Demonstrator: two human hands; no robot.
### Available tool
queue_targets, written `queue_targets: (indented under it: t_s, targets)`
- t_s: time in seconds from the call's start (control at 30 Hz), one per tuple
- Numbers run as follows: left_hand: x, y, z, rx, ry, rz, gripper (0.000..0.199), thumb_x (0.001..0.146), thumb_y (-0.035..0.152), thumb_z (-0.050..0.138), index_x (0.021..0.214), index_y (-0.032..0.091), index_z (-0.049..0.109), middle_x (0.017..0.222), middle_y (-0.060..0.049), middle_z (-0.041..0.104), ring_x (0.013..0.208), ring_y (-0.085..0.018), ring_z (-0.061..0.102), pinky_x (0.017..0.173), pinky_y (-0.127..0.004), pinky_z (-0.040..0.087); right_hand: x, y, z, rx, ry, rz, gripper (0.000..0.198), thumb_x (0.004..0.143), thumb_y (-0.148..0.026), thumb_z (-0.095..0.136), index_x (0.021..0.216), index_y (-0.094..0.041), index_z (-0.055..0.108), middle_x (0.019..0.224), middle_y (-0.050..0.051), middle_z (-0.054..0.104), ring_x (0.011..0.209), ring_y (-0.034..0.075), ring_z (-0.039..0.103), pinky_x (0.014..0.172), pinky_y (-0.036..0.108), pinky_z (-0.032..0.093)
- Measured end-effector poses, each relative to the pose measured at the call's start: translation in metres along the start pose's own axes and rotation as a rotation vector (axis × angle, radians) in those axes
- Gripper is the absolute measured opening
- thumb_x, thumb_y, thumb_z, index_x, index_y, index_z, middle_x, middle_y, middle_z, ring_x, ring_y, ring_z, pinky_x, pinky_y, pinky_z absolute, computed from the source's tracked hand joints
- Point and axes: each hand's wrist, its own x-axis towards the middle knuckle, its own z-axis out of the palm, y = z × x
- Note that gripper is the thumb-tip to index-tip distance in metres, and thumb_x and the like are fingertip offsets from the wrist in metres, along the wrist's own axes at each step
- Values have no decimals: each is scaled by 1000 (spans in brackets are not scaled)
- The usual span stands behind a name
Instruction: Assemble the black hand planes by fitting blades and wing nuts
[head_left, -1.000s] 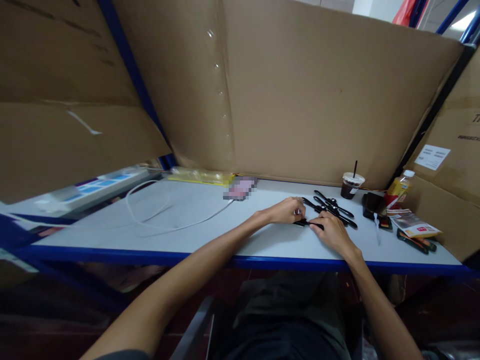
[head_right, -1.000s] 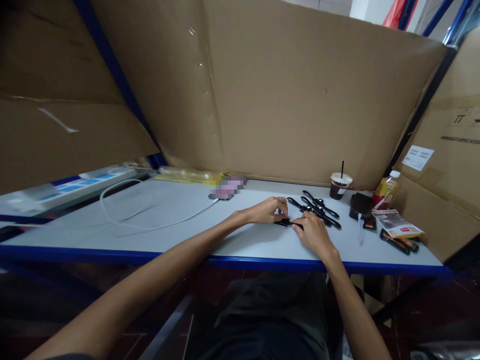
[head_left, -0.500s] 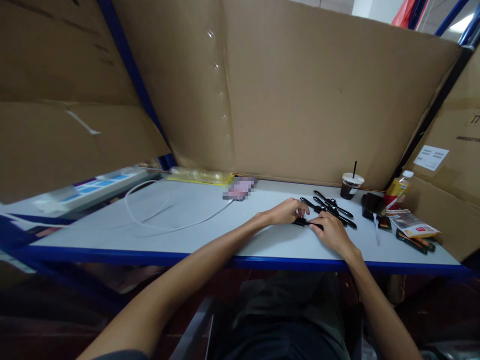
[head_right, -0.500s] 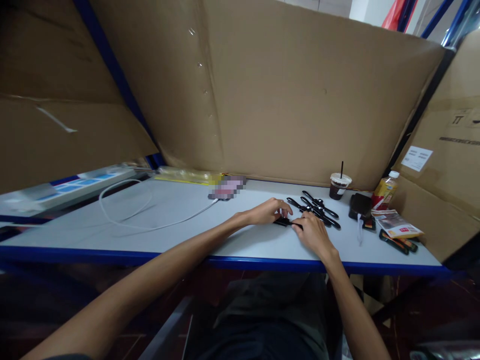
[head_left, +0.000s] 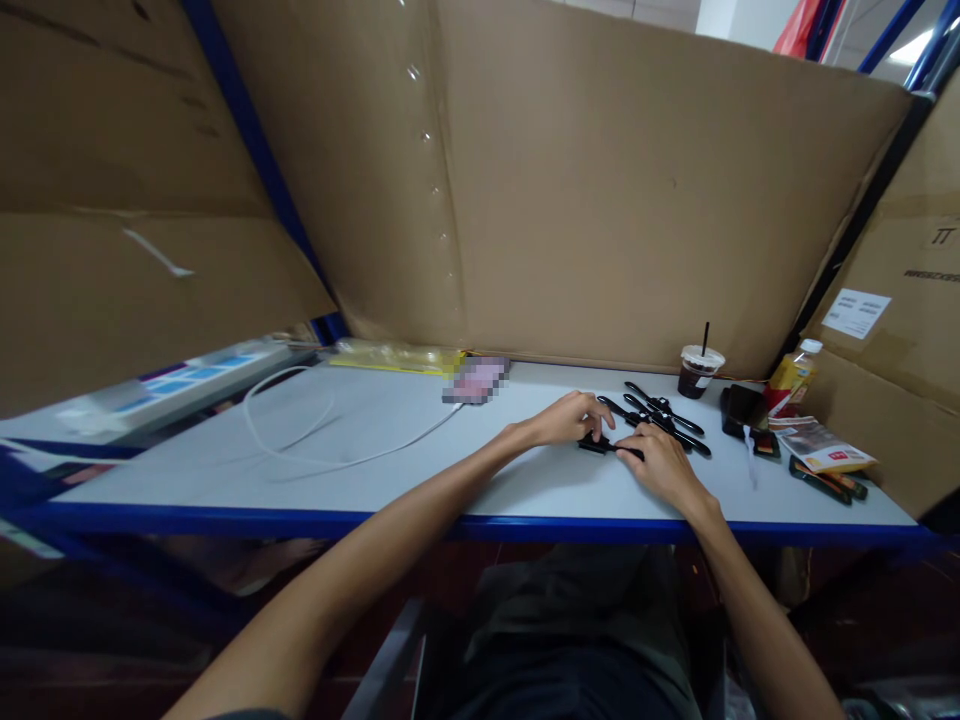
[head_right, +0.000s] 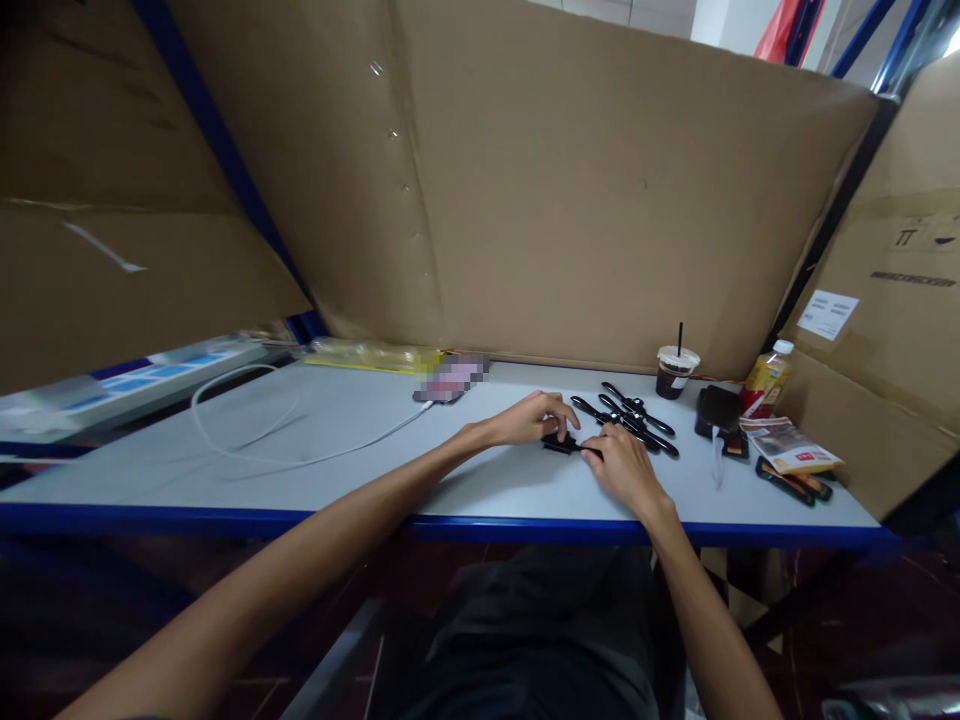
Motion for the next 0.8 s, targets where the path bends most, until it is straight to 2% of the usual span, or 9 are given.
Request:
queue_targets:
  t_s: [0.13, 0.3, 0.4, 0.5, 0.6, 0.73, 0.8]
  targets:
    - [-1, 2, -2, 34, 10, -10, 50, 67, -2, 44, 99, 18, 77, 70, 0, 75, 73, -15, 65, 71, -25, 45, 0, -1, -1, 11, -1, 3, 21, 98, -27, 61, 110, -27, 78, 101, 5, 69, 101, 21, 63, 86, 29, 45]
    - [-3, 7, -4, 174, 56, -58, 30, 81, 14, 55, 102, 18, 76, 86, -5, 75, 77, -16, 64, 71, -28, 44, 0, -1, 0, 20, 10, 2, 21, 98, -28, 62, 111, -27, 78, 101, 5, 69, 101, 21, 63, 87, 29, 45]
    - [-4, 7, -7, 226, -14, -122, 25, 83, 24, 62, 103, 17, 74, 81, -4, 73, 68, -15, 60, 65, -27, 41, 0, -1, 0, 17, 0, 8, 22, 98, -28, 62, 112, -26, 78, 101, 5, 69, 103, 22, 62, 88, 30, 45]
    - [-6, 7, -12, 186, -85, -82, 29, 82, 16, 58, 106, 17, 75, 81, -4, 73, 67, -14, 60, 67, -26, 42, 0, -1, 0, 24, -3, 8, 23, 98, -28, 61, 114, -26, 77, 102, 5, 69, 103, 21, 62, 89, 30, 45]
    - [-7, 6, -15, 168, -89, -29, 36, 82, 10, 54, 111, 18, 74, 89, -5, 74, 72, -14, 62, 71, -26, 43, 0, -1, 0, 26, -6, 11, 23, 98, -28, 61, 115, -26, 77, 103, 5, 69, 104, 21, 62, 91, 30, 45]
    - [-6, 5, -11, 210, -68, -114, 29, 83, 19, 63, 111, 16, 73, 86, -5, 72, 70, -15, 61, 67, -27, 43, 0, -1, 1, 21, -12, 15, 24, 99, -29, 60, 115, -26, 77, 104, 6, 69, 105, 21, 62, 91, 30, 45]
    - [-5, 4, -8, 213, -62, -81, 27, 82, 12, 60, 104, 17, 74, 87, -5, 72, 71, -15, 61, 68, -27, 43, 0, -1, 0, 21, -12, 13, 24, 99, -29, 60, 114, -26, 77, 104, 6, 69, 104, 21, 62, 90, 30, 45]
